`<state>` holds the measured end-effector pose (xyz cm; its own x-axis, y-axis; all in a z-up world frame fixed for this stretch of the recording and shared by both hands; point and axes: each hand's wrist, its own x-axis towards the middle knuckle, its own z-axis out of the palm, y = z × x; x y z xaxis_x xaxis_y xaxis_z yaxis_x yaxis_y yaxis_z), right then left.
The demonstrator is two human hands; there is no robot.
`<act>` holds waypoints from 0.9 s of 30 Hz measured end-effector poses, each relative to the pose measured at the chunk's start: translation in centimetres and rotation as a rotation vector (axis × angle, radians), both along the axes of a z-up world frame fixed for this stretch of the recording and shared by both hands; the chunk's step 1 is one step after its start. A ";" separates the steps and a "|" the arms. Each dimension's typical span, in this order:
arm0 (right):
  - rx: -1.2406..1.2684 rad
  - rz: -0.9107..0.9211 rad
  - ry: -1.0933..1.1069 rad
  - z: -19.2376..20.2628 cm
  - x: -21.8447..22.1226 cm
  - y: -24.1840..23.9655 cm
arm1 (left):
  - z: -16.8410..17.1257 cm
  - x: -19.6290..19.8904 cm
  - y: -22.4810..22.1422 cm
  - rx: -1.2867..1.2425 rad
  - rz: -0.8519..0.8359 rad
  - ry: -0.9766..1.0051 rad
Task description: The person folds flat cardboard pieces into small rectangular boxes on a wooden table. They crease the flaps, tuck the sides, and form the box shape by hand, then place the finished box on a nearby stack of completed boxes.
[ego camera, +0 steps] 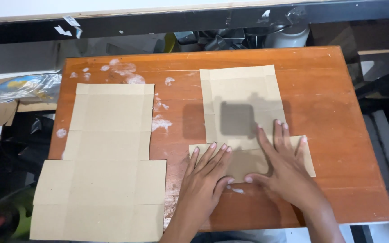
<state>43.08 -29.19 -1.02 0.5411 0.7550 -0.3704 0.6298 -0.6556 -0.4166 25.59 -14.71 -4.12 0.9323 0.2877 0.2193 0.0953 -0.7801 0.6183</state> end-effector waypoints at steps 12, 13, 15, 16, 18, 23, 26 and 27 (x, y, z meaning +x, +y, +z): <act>-0.135 -0.184 -0.215 -2.8 4.3 -5.0 | 0.2 -0.4 -0.8 0.013 0.037 0.031; -0.130 -0.179 -0.217 -2.9 3.6 -4.2 | 0.0 -0.2 -1.2 0.017 0.043 0.029; -0.117 -0.019 -0.244 -3.0 2.1 -2.4 | -0.3 0.1 -1.5 0.058 0.072 0.036; -0.106 -0.009 -0.248 -2.9 1.6 -1.8 | -0.2 0.1 -1.8 0.067 0.084 0.033; -0.051 0.019 -0.113 -2.5 0.3 -0.5 | 0.2 0.0 -2.1 0.017 0.088 0.031; -0.166 0.015 -0.229 -4.4 2.8 -1.8 | 0.2 -0.3 -1.5 -0.087 0.062 0.082; -0.338 -0.101 -0.329 -4.9 5.9 -3.7 | 1.6 -0.7 -0.6 -0.193 0.004 0.157; -0.388 -0.206 -0.307 -5.1 7.1 -4.4 | 2.2 -0.9 -0.3 -0.255 -0.032 0.193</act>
<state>50.16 -33.62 -6.16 0.7907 0.4612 -0.4026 0.5267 -0.8477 0.0635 24.68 -15.01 -1.92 0.9591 0.2805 -0.0381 0.2079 -0.6065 0.7674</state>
